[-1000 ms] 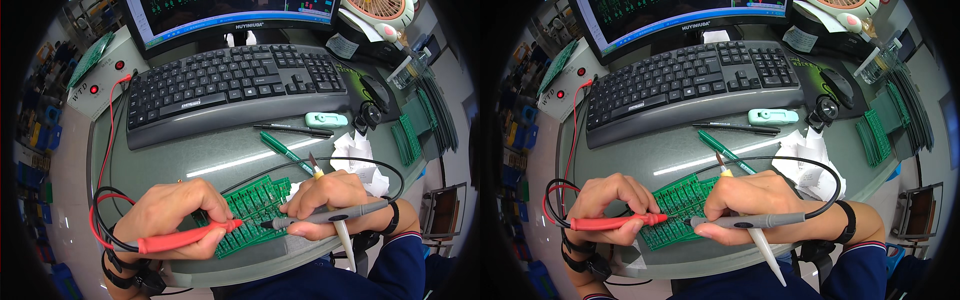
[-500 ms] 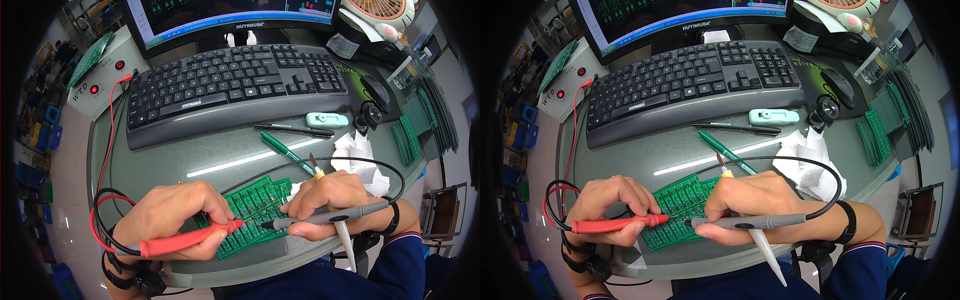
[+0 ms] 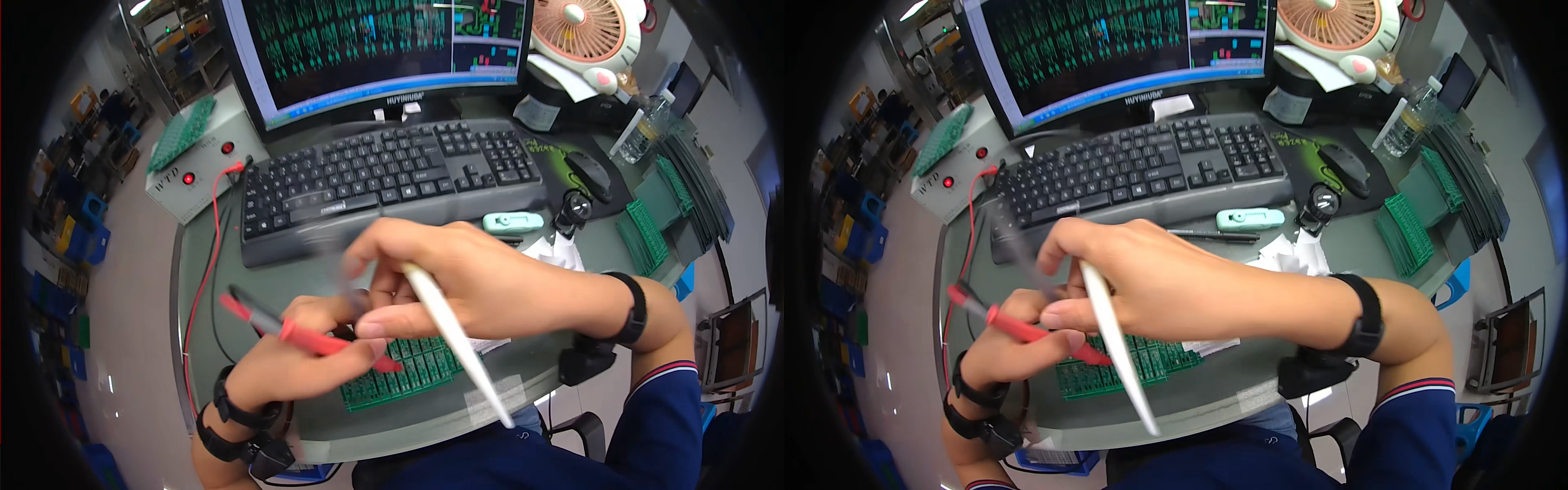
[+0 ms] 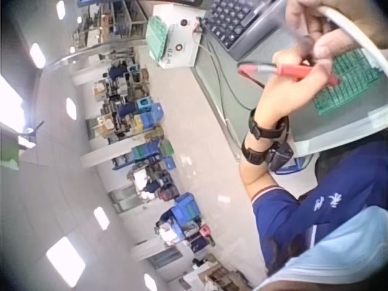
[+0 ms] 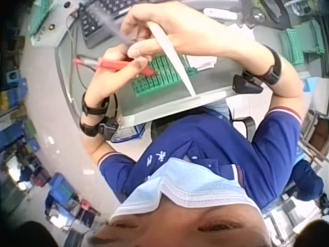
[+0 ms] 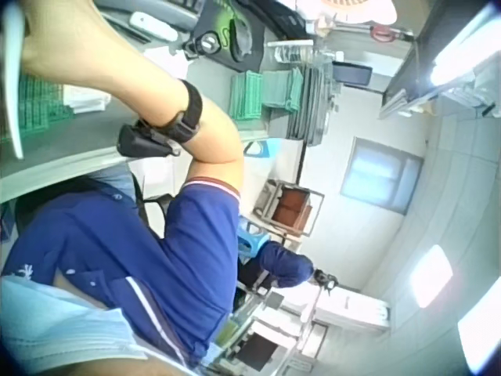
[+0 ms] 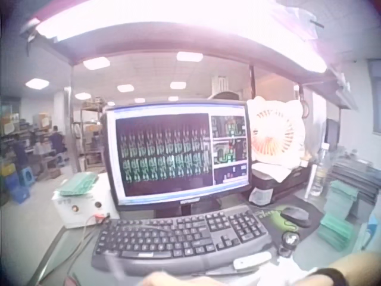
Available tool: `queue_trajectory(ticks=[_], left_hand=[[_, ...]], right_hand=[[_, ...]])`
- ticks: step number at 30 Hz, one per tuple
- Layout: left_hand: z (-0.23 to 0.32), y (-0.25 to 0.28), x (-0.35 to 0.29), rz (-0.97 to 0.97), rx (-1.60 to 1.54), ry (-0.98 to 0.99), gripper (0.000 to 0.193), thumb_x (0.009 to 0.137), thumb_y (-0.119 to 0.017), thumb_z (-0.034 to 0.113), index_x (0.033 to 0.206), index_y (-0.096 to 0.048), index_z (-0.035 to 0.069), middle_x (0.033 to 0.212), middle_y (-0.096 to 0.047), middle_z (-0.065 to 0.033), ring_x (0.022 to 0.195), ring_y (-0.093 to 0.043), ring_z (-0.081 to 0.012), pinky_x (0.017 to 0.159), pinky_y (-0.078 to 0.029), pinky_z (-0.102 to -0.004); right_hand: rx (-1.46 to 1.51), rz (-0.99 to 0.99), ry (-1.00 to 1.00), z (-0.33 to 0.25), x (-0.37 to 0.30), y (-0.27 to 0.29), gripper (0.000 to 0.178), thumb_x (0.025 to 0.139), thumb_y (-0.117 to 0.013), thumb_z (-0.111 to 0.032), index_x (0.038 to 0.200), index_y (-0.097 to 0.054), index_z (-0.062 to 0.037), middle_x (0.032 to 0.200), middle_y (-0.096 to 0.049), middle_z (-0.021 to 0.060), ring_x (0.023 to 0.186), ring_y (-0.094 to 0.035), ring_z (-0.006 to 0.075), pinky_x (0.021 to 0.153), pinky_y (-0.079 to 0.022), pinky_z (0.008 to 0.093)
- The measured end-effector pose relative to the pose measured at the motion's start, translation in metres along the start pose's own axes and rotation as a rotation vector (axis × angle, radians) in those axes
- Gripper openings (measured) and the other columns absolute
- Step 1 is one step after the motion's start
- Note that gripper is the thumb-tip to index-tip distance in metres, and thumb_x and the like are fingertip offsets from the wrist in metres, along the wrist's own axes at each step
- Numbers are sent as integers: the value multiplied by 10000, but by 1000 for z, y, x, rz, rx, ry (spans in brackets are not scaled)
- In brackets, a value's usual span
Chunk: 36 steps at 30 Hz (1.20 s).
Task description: The recorder uses multimeter probes and a computer interface to test a green printed circuit board.
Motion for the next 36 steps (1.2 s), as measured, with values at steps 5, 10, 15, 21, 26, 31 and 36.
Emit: queue_trajectory(ticks=[5, 10, 15, 21, 26, 31, 36], left_hand=[[-22, 63, -20, 375, -391, 108, 226, 900, -497, 222, 792, -539, 27, 677, -567, -75, 634, -562, -157, 612, -448, -287], [-32, 100, -33, 621, -632, -90, 241, 915, -462, 231, 760, -468, 46, 595, -446, -65, 539, -466, -190, 542, -392, -315], [-23, 98, -39, 639, -765, -206, 229, 925, -437, 250, 799, -470, 61, 641, -497, -75, 623, -515, -200, 615, -424, -334], [-11, 79, -36, 712, -792, -323, 223, 943, -457, 250, 818, -447, 66, 717, -470, -46, 654, -468, -182, 634, -401, -322], [-4, 58, -31, 658, -741, -330, 232, 949, -452, 265, 816, -441, 74, 715, -478, -51, 647, -467, -183, 722, -422, -349], [-13, 70, -36, 707, -745, -352, 286, 967, -408, 324, 805, -428, 89, 650, -425, -30, 598, -444, -165, 823, -461, -428], [-14, 78, -28, 578, -700, -394, 313, 973, -381, 351, 822, -439, 82, 687, -479, -51, 653, -533, -199, 792, -471, -408]], right_hand=[[-221, -98, -122, 5, 27, 19, 267, 984, -578, -296, 925, -568, -36, 799, -686, 117, 702, -686, 239, 607, -527, 360], [-950, 27, 173, 51, 43, 26, 166, 920, -614, -255, 897, -580, -94, 822, -611, 127, 907, -602, 318, 715, -481, 449], [-928, -122, 209, 56, 46, 11, 231, 839, -708, -280, 952, -620, -99, 887, -667, 65, 953, -602, 280, 784, -450, 418], [474, -89, 43, 18, 32, -29, 728, 806, -820, -314, 1348, -408, -55, 1259, -557, 104, 1215, -545, 230, 1053, -433, 406], [698, 75, -110, 4, 18, -30, 668, 814, -815, -205, 1312, -409, -24, 1315, -542, 135, 1254, -529, 220, 1056, -440, 393], [-115, -5, 253, -20, -12, 3, 499, 759, -828, -271, 1063, -489, -67, 1229, -590, 121, 1144, -577, 254, 977, -452, 408], [-816, -163, 226, -12, -55, -25, 548, 677, -819, -441, 1012, -545, -104, 1206, -608, 64, 1030, -556, 247, 852, -408, 387]])
Point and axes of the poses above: each hand's wrist, its own x-axis towards the middle knuckle, its own y-axis out of the back of the hand, z = x × y, the point moved 8 cm from there along x, towards the middle knuckle
